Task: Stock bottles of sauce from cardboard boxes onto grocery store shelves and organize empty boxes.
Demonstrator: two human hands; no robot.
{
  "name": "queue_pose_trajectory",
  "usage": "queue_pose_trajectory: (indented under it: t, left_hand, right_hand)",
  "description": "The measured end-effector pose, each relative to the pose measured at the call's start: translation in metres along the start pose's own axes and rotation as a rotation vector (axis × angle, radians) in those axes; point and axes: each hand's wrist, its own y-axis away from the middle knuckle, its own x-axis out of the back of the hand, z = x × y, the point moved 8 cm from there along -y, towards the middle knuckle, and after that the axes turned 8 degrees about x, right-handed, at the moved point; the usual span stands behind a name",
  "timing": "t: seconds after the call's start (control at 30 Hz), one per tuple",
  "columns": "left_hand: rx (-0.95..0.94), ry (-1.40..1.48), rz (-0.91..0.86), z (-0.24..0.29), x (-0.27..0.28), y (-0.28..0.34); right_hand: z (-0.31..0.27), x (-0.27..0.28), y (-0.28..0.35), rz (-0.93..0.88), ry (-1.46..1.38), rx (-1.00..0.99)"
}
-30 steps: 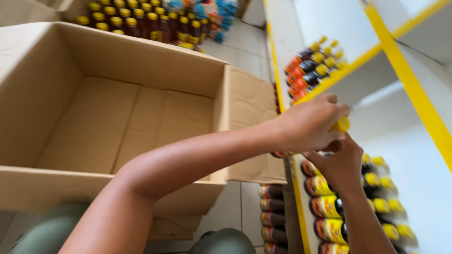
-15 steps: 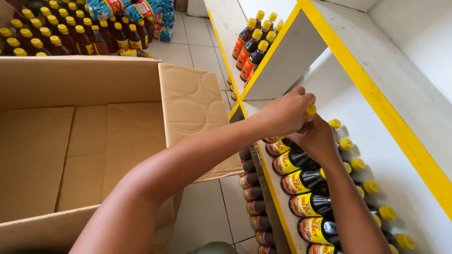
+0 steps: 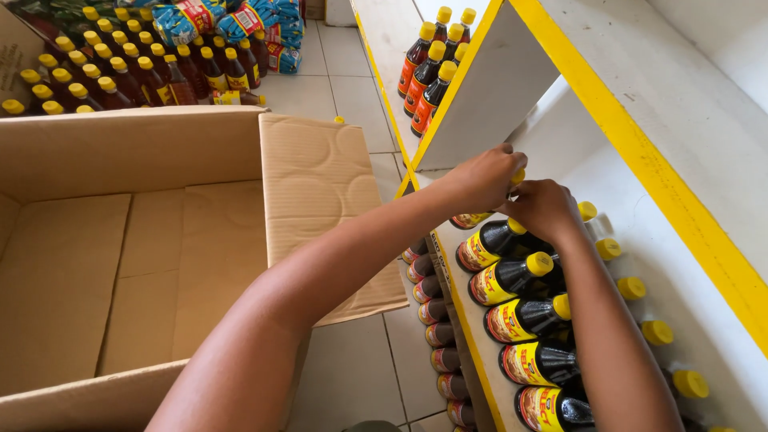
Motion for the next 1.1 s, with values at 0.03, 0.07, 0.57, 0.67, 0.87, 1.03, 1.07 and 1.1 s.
queue_pose_trajectory:
  t: [0.03, 0.07, 0.57, 0.67, 0.87, 1.03, 1.07, 1.1]
  left_hand:
    - [0.002, 0.001, -0.004, -0.004, -0.005, 0.000]
    - [0.017, -0.004, -0.012, -0.009, -0.010, -0.001]
    - [0.026, 0.031, -0.043, -0.032, -0.055, -0.054]
    - [-0.010, 0.048, -0.032, -0.035, -0.076, -0.073]
    - [0.001, 0.107, -0.055, -0.024, -0.097, -0.095]
    - [0.038, 0.167, -0.088, -0.027, -0.121, -0.105]
    - [0.038, 0.167, -0.103, -0.031, -0.131, -0.109]
    - [0.041, 0.164, -0.119, -0.036, -0.140, -0.112]
  right_hand:
    - [-0.002, -0.002, 0.000, -0.003, -0.002, -0.002]
    - [-0.003, -0.005, 0.001, -0.029, 0.052, -0.030]
    - [0.032, 0.008, -0.031, -0.023, 0.195, -0.111]
    - [0.044, 0.015, -0.035, 0.027, 0.207, -0.117]
    - [0.076, 0.025, -0.038, 0.086, 0.224, -0.203]
    - [0.081, 0.028, -0.031, 0.063, 0.266, -0.271]
    - [0.085, 0.027, -0.031, 0.079, 0.274, -0.276]
    - [0.089, 0.024, -0.031, 0.093, 0.279, -0.279]
